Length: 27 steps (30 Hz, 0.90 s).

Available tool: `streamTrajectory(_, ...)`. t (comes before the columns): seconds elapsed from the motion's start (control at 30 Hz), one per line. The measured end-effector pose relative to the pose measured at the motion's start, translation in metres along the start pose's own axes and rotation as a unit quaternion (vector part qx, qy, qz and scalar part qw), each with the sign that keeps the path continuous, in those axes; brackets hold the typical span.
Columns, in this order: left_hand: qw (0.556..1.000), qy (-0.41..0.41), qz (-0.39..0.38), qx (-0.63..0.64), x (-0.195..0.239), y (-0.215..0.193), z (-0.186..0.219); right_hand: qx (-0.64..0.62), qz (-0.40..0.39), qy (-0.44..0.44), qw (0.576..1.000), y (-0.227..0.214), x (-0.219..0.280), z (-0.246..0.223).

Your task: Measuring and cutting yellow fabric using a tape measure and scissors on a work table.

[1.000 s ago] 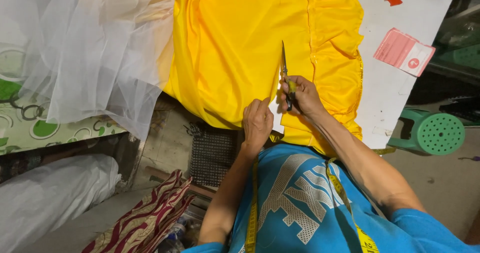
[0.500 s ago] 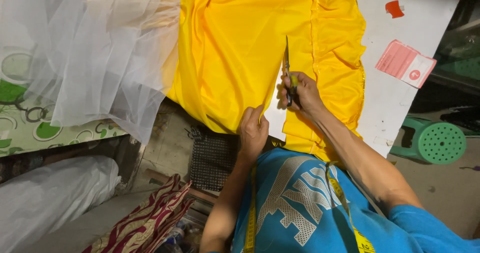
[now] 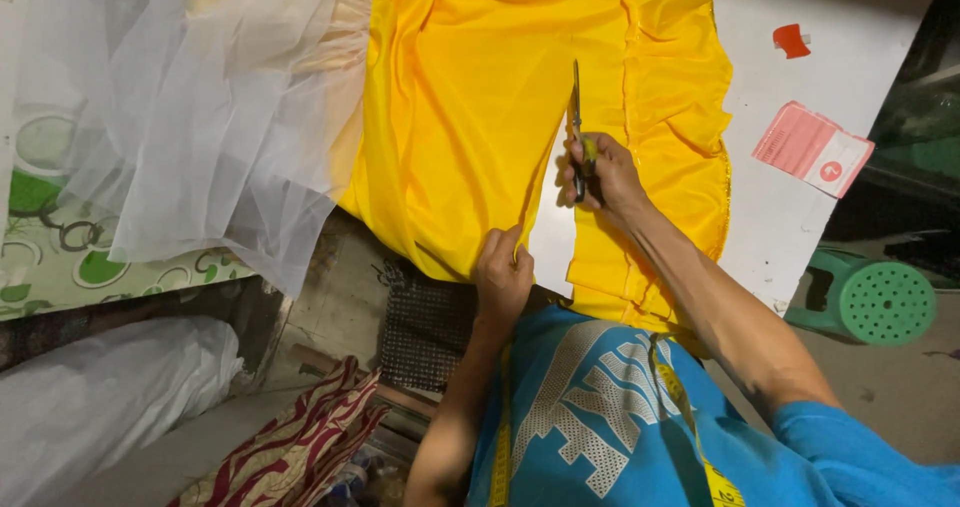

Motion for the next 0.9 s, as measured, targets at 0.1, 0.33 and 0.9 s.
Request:
streamTrajectory(0.1, 1.0, 0.006, 0.018, -0.02, -0.001, 0.003, -0.004, -0.017, -0.022, 0.004, 1.0, 0.015, -0.003, -0.018)
streamTrajectory(0.33, 0.998, -0.004, 0.027, -0.054, 0.003, 0.007, -0.013, 0.005, -0.015, -0.007, 1.0, 0.012, -0.022, -0.02)
streamTrajectory(0.9, 0.992, -0.083, 0.096, 0.002, -0.032, -0.023, -0.036, 0.134, -0.009, -0.04, 0.99, -0.031, 0.045, -0.084)
Point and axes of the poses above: each hand's wrist, its own x-axis away from the middle knuckle, its own y-axis out of the palm, z = x × y, the point moved 1 cm from there along -x, towards the middle knuckle, and after that the axes turned 12 degrees about -x, right-handed, at the moved point
